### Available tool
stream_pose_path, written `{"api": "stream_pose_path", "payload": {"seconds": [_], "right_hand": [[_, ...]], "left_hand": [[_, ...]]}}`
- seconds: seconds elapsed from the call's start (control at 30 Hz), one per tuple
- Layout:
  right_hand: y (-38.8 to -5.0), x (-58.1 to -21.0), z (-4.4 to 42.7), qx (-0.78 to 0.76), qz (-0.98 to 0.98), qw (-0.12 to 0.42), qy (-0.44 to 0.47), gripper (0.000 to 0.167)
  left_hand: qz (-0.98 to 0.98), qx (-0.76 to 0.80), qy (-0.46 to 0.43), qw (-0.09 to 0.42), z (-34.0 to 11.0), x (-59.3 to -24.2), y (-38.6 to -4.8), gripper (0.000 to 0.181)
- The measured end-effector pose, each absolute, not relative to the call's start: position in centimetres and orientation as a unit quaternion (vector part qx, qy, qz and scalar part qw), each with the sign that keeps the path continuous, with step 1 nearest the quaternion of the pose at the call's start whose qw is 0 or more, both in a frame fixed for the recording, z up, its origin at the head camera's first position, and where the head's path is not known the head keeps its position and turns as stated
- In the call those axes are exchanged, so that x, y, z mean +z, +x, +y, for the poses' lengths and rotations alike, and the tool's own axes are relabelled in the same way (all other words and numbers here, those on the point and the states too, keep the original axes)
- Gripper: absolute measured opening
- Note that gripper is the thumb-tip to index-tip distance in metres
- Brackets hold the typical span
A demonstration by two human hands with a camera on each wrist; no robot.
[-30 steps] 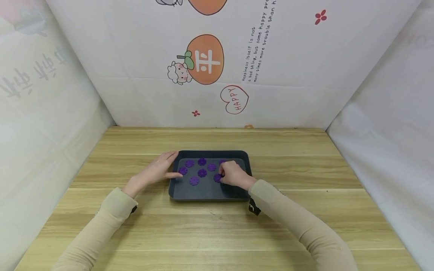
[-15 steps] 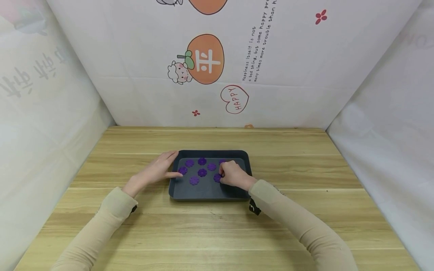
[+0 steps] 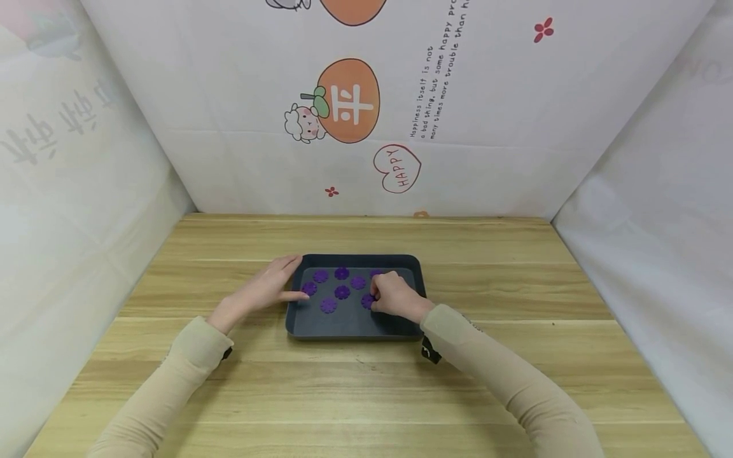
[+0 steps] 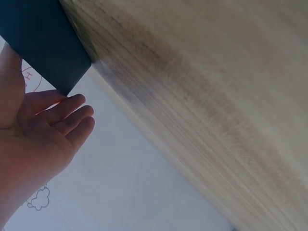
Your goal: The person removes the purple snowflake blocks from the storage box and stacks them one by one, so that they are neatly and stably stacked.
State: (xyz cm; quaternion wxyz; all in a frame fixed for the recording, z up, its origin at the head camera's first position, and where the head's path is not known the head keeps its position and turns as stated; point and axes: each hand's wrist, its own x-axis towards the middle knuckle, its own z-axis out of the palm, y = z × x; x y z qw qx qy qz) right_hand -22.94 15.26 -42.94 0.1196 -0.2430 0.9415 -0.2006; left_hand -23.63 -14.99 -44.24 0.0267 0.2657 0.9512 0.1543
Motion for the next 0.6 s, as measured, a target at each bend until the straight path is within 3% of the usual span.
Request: {"api": "stream_pose_path", "payload": {"seconds": [0.6], "right_hand": [[-22.85, -42.58, 15.76, -0.199, 0.938, 0.116, -0.257, 0.015]], "left_hand": [[0.951, 0.163, 0.263, 0.023, -14.97, -44.18, -23.47, 0.093]]}}
